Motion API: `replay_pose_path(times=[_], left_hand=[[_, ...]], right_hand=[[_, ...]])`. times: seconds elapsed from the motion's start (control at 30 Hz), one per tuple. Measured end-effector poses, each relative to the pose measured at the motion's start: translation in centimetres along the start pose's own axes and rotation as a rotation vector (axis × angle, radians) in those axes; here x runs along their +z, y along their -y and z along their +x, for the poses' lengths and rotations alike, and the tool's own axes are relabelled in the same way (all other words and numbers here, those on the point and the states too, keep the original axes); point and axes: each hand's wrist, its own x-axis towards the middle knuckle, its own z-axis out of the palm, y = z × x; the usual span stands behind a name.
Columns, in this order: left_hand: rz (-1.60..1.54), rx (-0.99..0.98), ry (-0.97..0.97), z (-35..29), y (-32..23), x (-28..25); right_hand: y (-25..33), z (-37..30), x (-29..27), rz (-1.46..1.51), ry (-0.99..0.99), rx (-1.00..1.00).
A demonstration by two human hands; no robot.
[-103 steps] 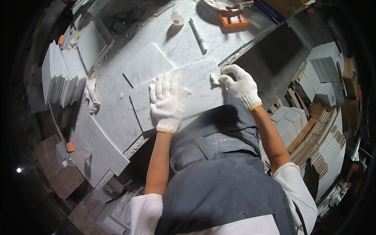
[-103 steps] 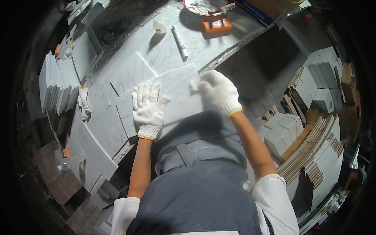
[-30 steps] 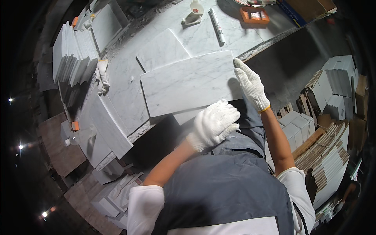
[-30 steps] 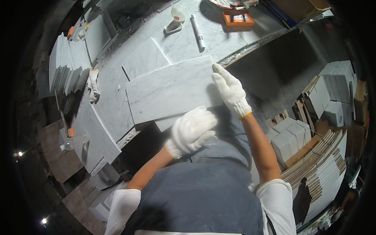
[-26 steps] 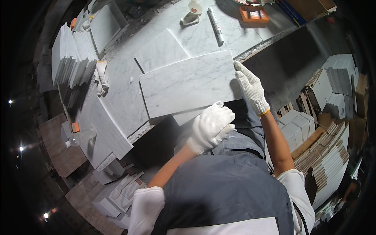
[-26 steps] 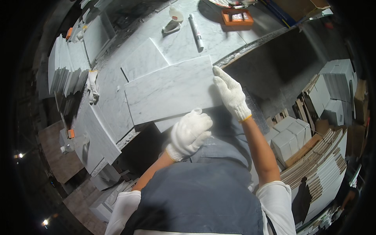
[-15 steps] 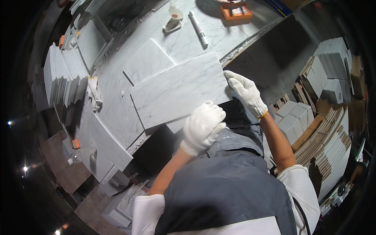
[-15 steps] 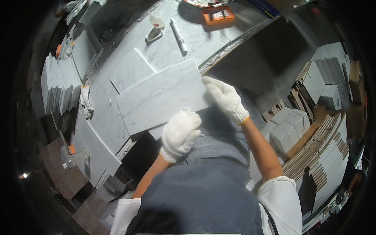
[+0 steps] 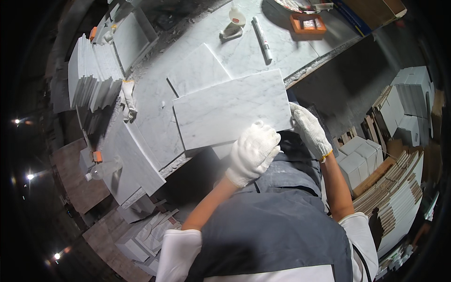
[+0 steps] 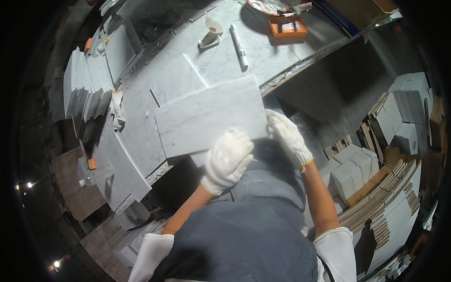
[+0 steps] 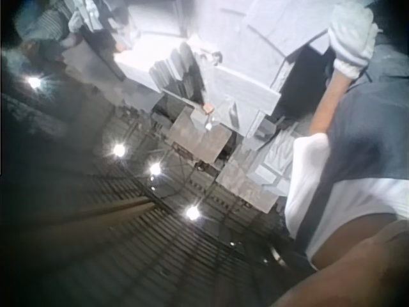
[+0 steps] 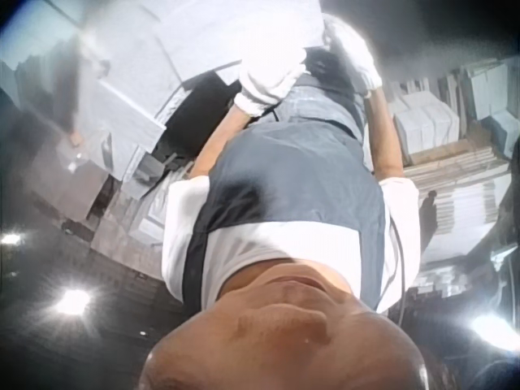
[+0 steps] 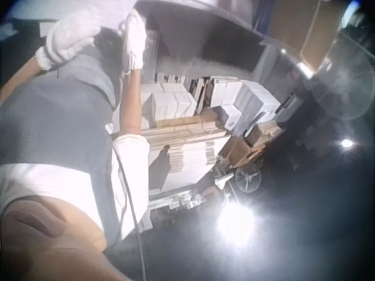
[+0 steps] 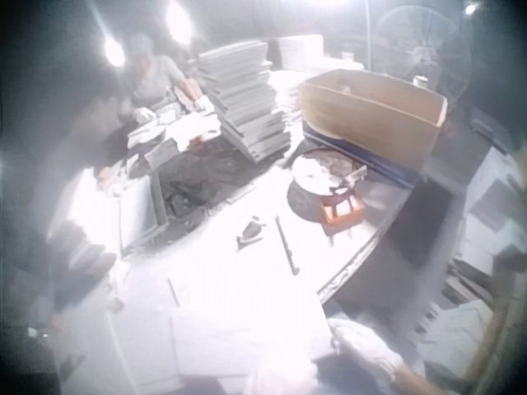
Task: The person scrapes the surface of white rectangular tiles with a handheld scraper, then stacks the tiles on a pile. The person repeats this process for multiple tiles.
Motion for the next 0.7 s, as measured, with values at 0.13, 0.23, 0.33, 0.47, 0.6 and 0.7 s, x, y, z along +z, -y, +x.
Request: replay_pose_path(times=[0.13, 0.23, 0.33, 0.47, 0.6, 0.7], left_hand=[[0.205, -0.097, 0.031, -2.1, 1.5, -0.8], [0.717, -0.182, 0.006, -4.1, 4.3, -2.9], [0.781, -0.456, -0.096, -5.1, 7.9, -6.2], [0.764, -0.378, 0.029, -4.9, 8.3, -7.2], [0.624, -0.223, 0.233, -3.6, 4.0, -3.1], [0.602, -0.236, 0.262, -2.2, 1.5, -0.5]], right_hand=[[0.3, 0.7, -0.6, -0.722, 0.173, -0.261], [-0.2, 1.4, -1.2, -1.213, 0.247, -0.389], [-0.9, 2.7, -0.8, -1.126, 0.253, -0.516], [-0.2, 3.8, 0.1, -1.240, 0.467, -0.507], [1.0, 0.6, 2.3, 0.075, 0.217, -0.016], [2.8, -0.9, 3.1, -0.023, 0.142, -0.031]])
